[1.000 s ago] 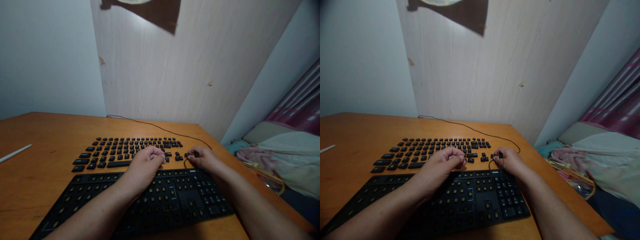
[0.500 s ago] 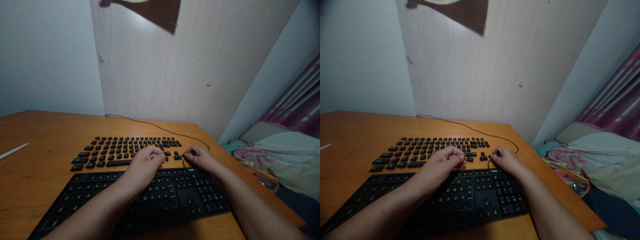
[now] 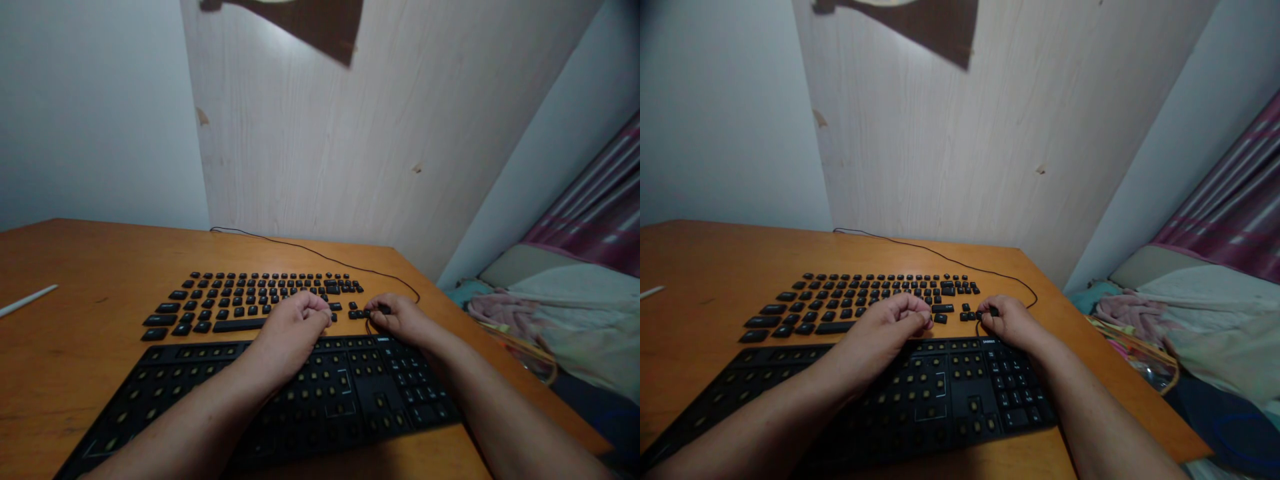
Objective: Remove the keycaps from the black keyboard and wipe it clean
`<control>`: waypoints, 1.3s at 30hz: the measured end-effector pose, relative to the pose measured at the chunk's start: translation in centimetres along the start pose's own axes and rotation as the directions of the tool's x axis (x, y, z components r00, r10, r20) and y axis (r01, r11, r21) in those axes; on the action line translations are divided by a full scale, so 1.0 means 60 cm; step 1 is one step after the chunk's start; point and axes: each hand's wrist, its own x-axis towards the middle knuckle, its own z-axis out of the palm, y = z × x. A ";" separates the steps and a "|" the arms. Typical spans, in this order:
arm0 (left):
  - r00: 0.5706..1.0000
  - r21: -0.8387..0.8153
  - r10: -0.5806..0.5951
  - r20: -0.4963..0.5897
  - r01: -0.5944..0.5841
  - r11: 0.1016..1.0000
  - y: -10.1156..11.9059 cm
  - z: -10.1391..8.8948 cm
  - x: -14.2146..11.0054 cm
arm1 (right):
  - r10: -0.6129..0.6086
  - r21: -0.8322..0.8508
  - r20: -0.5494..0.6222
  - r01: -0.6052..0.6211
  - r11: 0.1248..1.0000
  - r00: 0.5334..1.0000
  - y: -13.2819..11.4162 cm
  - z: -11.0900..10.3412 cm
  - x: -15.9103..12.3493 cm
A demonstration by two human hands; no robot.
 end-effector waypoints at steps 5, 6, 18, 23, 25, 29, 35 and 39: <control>1.000 0.007 -0.002 0.012 0.002 1.000 -0.004 0.000 0.001 | -0.054 0.014 0.006 0.054 0.998 0.999 0.000 0.001 0.000; 1.000 0.013 0.000 0.012 0.000 1.000 -0.005 0.000 0.001 | -0.061 0.015 0.003 0.061 0.998 0.998 0.000 0.001 0.000; 0.999 0.069 0.030 -0.013 -0.029 0.997 -0.003 0.002 0.002 | -0.097 0.013 0.021 0.097 0.995 0.995 -0.001 0.004 0.002; 1.000 0.054 0.024 0.009 -0.024 0.998 -0.006 0.000 0.004 | -0.099 0.002 0.014 0.099 0.995 0.995 0.001 0.004 0.002; 1.000 0.049 0.021 0.014 -0.022 0.999 -0.007 -0.001 0.005 | -0.099 0.009 0.011 0.099 0.995 0.995 -0.001 0.003 0.001; 1.000 0.049 0.017 0.010 -0.018 0.999 -0.007 0.000 0.004 | -0.102 0.017 0.021 0.101 0.995 0.995 -0.006 0.001 0.000; 0.999 0.049 0.032 -0.001 -0.032 0.998 -0.002 0.003 -0.001 | -0.055 0.050 -0.017 0.056 0.997 0.998 -0.006 -0.002 -0.002; 1.000 0.047 0.023 0.002 -0.024 0.999 -0.001 0.002 -0.002 | -0.010 0.069 -0.058 0.014 0.998 0.998 0.000 -0.006 -0.004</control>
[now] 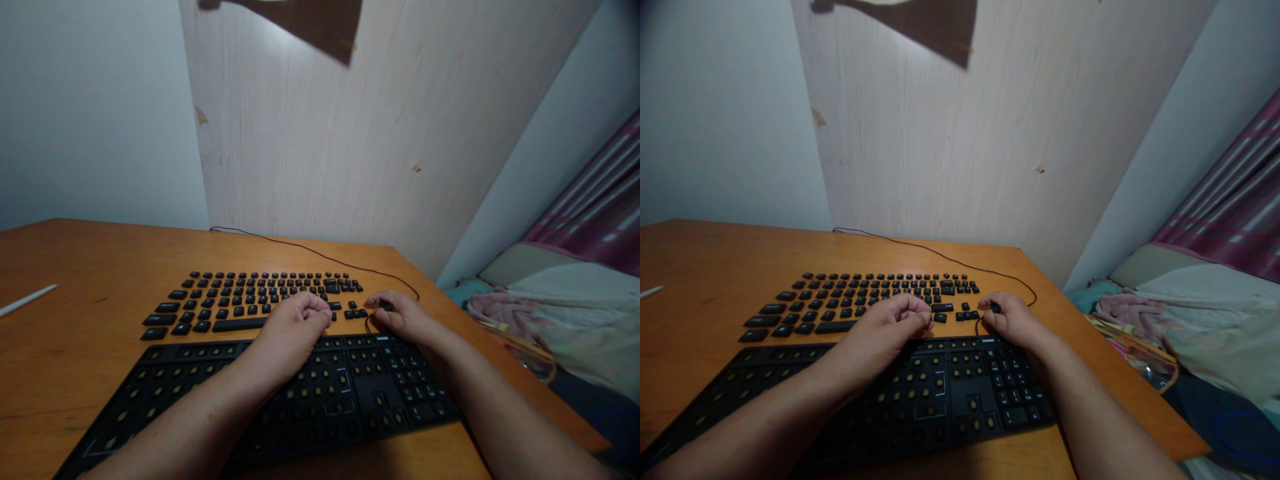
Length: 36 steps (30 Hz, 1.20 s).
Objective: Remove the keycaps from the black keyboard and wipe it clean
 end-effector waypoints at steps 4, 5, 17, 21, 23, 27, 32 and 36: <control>1.000 -0.002 0.007 0.007 -0.007 1.000 -0.001 0.000 0.002 | 0.023 -0.040 0.014 -0.022 0.999 1.000 0.011 -0.001 0.000; 1.000 0.009 0.009 0.006 -0.009 1.000 -0.001 0.000 0.003 | 0.035 -0.057 0.019 -0.034 0.998 0.999 0.015 0.000 0.000; 0.966 0.492 0.231 0.119 -0.259 0.831 -0.031 0.000 -0.004 | 0.118 -0.121 0.026 -0.114 0.986 0.993 0.039 -0.002 -0.009; 0.961 0.573 0.203 0.188 -0.275 0.772 -0.037 0.007 -0.007 | 0.135 -0.144 0.015 -0.131 0.981 0.991 0.040 -0.002 -0.012; 0.963 0.592 0.180 0.199 -0.264 0.761 -0.037 0.011 -0.009 | 0.141 -0.156 0.004 -0.139 0.978 0.990 0.037 -0.002 -0.013; 0.965 0.610 0.174 0.194 -0.258 0.750 -0.033 0.013 -0.010 | 0.142 -0.182 -0.021 -0.143 0.973 0.990 0.027 -0.003 -0.016; 0.967 0.649 0.165 0.192 -0.251 0.718 -0.032 0.013 -0.010 | 0.137 -0.210 -0.033 -0.141 0.967 0.990 0.019 -0.004 -0.021; 0.972 0.641 0.130 0.196 -0.227 0.733 -0.028 0.018 -0.012 | 0.127 -0.219 -0.035 -0.131 0.967 0.991 0.016 -0.005 -0.029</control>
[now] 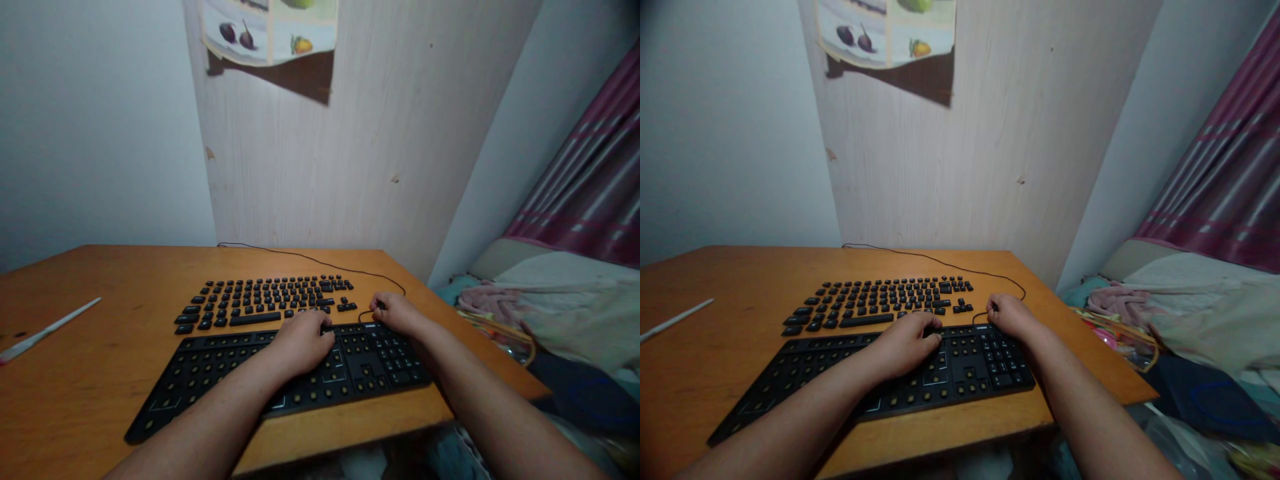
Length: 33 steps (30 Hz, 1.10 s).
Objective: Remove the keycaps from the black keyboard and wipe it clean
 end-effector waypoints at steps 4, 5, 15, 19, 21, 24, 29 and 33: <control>1.000 -0.002 -0.003 0.020 0.003 1.000 0.009 -0.002 -0.003 | -0.001 0.001 -0.022 0.001 1.000 1.000 -0.001 -0.001 -0.010; 1.000 -0.001 -0.003 0.024 0.003 1.000 0.011 -0.002 -0.004 | 0.001 0.003 -0.030 -0.001 1.000 1.000 -0.001 -0.001 -0.012; 0.999 0.016 0.025 0.048 -0.026 1.000 0.009 -0.010 -0.013 | 0.094 0.108 -0.178 -0.076 0.991 0.980 0.021 0.002 -0.028; 0.996 0.025 0.051 0.076 -0.053 0.998 0.009 -0.018 -0.025 | 0.186 0.183 -0.262 -0.141 0.973 0.947 0.038 0.006 -0.043; 0.995 0.030 0.056 0.084 -0.059 0.998 0.010 -0.025 -0.035 | 0.232 0.227 -0.296 -0.168 0.959 0.926 0.044 0.012 -0.051; 0.987 0.094 0.101 0.121 -0.113 0.989 0.010 -0.035 -0.055 | 0.294 0.300 -0.338 -0.194 0.934 0.894 0.051 0.026 -0.061; 0.963 0.229 0.128 0.236 -0.183 0.956 0.000 -0.041 -0.081 | 0.348 0.386 -0.407 -0.187 0.903 0.845 0.054 0.040 -0.064; 0.955 0.281 0.117 0.271 -0.195 0.940 -0.006 -0.039 -0.081 | 0.357 0.413 -0.449 -0.164 0.896 0.819 0.050 0.041 -0.061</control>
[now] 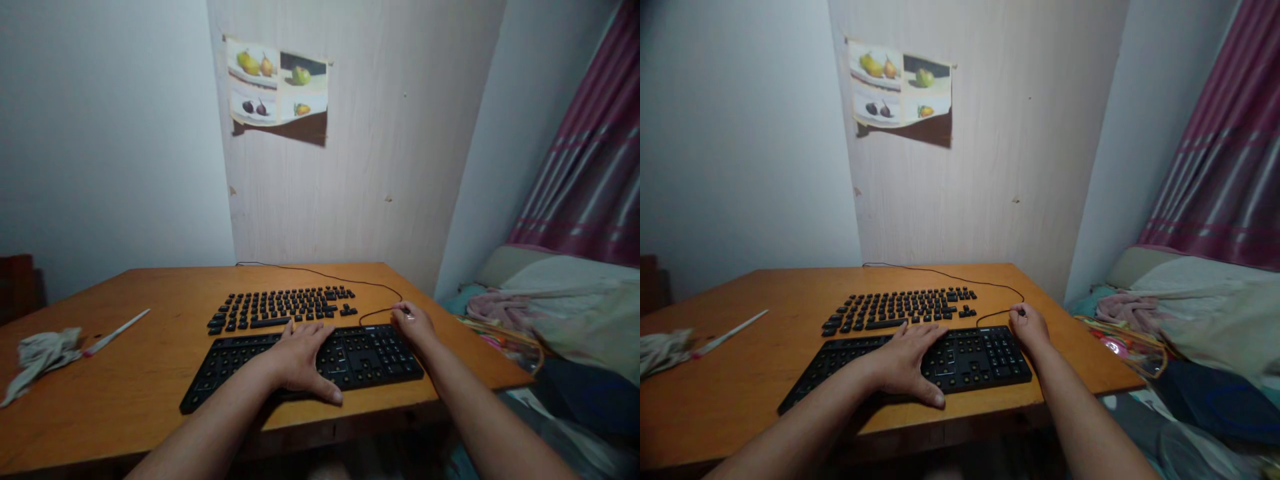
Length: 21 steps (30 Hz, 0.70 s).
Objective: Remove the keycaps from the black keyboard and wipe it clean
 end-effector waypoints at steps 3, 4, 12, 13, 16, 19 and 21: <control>1.000 0.020 0.014 -0.022 -0.013 1.000 0.003 -0.002 0.003 | -0.001 0.012 -0.022 0.001 1.000 1.000 -0.001 0.001 0.001; 0.999 0.023 0.021 -0.034 -0.020 1.000 0.005 -0.003 0.004 | 0.001 0.014 -0.025 0.000 1.000 1.000 0.000 0.002 0.001; 0.997 0.028 0.024 -0.072 -0.022 0.999 0.010 0.000 0.007 | 0.037 -0.004 0.019 -0.037 0.999 0.999 0.010 0.009 0.005; 0.998 0.033 0.024 -0.065 -0.022 0.999 0.009 -0.001 0.007 | 0.039 -0.013 0.030 -0.039 0.999 0.999 0.011 0.009 0.007; 0.998 0.045 0.028 -0.052 -0.026 0.999 0.011 -0.007 0.009 | 0.040 -0.042 0.049 -0.038 0.998 0.998 0.012 0.008 0.011; 0.999 0.062 0.029 -0.028 -0.028 0.998 0.016 -0.018 0.012 | 0.045 -0.070 0.057 -0.041 0.997 0.997 0.012 0.008 0.012; 0.999 0.076 0.037 -0.008 -0.037 0.996 0.017 -0.025 0.014 | 0.048 -0.086 0.063 -0.043 0.995 0.997 0.012 0.008 0.011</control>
